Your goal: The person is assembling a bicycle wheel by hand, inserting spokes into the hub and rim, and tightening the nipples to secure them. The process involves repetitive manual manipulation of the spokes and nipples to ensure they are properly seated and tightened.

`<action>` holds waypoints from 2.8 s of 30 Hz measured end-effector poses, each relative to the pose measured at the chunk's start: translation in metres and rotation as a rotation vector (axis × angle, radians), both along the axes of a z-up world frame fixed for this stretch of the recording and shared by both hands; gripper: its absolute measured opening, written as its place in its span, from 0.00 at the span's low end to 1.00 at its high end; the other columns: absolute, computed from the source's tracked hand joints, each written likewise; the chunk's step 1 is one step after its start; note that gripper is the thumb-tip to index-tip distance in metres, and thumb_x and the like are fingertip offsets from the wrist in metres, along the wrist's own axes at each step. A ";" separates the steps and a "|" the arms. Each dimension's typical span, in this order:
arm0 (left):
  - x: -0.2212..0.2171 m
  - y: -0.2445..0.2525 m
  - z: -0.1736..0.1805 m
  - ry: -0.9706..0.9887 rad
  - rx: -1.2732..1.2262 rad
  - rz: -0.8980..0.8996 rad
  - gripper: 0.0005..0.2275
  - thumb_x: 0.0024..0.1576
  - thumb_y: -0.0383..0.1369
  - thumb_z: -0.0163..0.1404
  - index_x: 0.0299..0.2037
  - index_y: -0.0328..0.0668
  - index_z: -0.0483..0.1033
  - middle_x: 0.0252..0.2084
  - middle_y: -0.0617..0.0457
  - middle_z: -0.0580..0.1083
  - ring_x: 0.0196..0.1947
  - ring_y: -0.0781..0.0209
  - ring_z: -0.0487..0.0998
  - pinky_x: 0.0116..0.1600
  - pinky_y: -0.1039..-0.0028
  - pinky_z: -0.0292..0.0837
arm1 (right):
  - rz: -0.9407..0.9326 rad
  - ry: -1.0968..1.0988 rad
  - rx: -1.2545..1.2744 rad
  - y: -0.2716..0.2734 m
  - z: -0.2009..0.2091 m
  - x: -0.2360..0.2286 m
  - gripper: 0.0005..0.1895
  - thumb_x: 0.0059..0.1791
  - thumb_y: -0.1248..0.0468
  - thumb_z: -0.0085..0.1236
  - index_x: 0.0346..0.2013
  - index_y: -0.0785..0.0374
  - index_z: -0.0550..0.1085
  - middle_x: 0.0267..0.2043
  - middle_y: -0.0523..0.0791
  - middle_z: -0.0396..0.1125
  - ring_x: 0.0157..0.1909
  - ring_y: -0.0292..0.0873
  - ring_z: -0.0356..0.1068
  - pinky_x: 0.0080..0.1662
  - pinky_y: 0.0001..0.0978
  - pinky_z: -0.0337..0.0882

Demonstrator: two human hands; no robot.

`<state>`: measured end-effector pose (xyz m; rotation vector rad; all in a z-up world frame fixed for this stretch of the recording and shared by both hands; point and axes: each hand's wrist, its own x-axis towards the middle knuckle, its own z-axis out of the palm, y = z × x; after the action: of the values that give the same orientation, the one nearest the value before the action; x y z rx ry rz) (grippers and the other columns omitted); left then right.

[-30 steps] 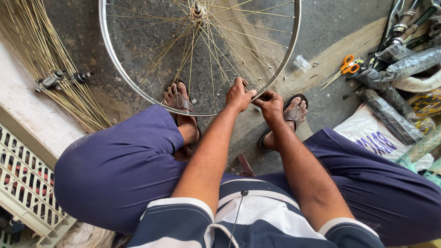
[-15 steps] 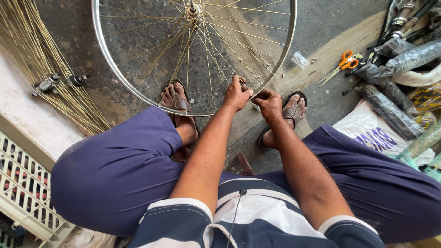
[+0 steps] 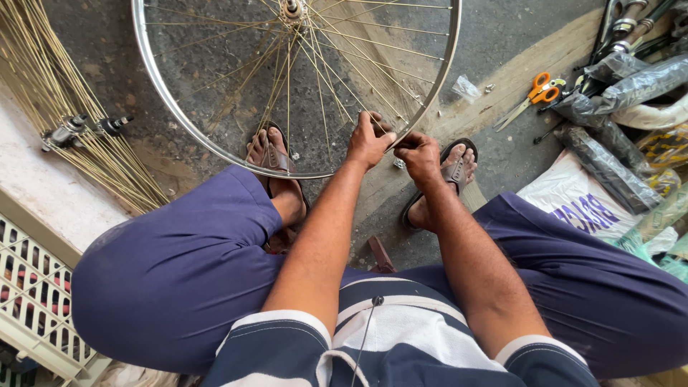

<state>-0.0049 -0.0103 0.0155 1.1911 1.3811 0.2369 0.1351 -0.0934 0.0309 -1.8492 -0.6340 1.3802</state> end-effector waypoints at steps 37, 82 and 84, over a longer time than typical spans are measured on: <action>0.003 0.044 0.011 0.499 -0.014 -0.442 0.17 0.56 0.43 0.60 0.46 0.38 0.74 0.32 0.49 0.75 0.32 0.54 0.78 0.38 0.61 0.76 | 0.781 -1.158 -0.229 0.064 -0.095 0.103 0.10 0.54 0.67 0.52 0.44 0.59 0.81 0.41 0.52 0.73 0.44 0.49 0.73 0.48 0.45 0.74; 0.029 0.079 0.019 0.371 0.267 -1.101 0.12 0.59 0.41 0.47 0.47 0.57 0.81 0.49 0.51 0.76 0.58 0.52 0.68 0.68 0.48 0.46 | -0.670 0.407 -0.001 0.014 -0.064 0.018 0.11 0.50 0.71 0.60 0.44 0.67 0.69 0.35 0.48 0.74 0.34 0.45 0.76 0.36 0.35 0.77; 0.032 0.074 0.015 0.438 0.394 -1.001 0.12 0.61 0.43 0.47 0.46 0.50 0.80 0.49 0.47 0.74 0.56 0.50 0.68 0.66 0.48 0.49 | -0.653 0.382 0.012 0.012 -0.063 0.018 0.11 0.49 0.71 0.61 0.44 0.66 0.70 0.35 0.48 0.74 0.34 0.43 0.76 0.37 0.34 0.79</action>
<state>0.0268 0.0633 0.0309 2.2093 0.9447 -0.5127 0.1531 -0.0815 -0.0319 -1.5193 0.1532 1.2132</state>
